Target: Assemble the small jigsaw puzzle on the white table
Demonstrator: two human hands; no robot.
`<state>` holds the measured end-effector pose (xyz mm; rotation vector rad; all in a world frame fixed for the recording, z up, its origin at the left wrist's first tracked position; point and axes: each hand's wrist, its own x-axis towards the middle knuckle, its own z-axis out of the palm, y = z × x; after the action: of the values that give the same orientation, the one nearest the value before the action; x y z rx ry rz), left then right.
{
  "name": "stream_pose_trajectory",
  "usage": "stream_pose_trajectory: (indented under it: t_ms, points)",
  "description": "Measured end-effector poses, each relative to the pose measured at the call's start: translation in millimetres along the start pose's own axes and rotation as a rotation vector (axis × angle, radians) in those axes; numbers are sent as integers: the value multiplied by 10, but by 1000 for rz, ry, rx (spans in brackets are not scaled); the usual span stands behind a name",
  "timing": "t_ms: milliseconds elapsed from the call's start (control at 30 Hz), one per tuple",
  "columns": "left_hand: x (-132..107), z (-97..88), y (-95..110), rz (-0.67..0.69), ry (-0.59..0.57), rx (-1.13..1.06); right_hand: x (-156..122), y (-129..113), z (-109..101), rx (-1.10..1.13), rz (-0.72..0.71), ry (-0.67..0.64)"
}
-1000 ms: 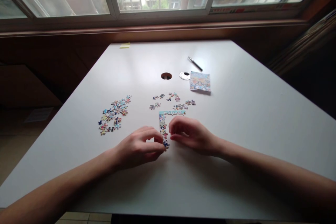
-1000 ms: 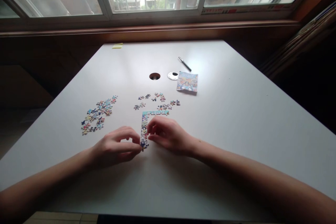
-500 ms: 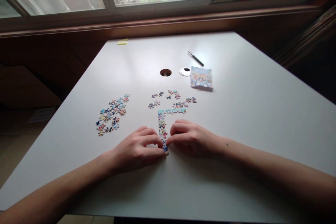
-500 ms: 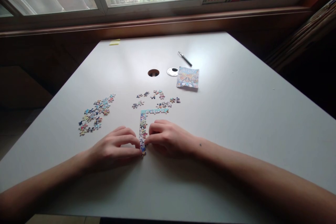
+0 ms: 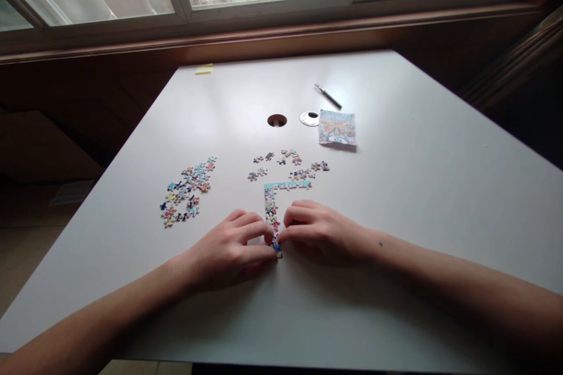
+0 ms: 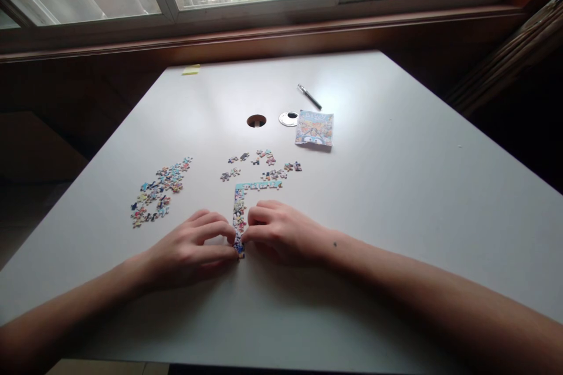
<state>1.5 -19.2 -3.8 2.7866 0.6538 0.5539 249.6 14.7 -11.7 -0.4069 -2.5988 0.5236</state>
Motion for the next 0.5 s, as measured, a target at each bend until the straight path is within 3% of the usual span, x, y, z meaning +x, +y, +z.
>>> stream_pose_trajectory:
  t_ms: [500]
  points:
    - [-2,8,1,53,32,88,13,-25,14,-110,-20,-28]
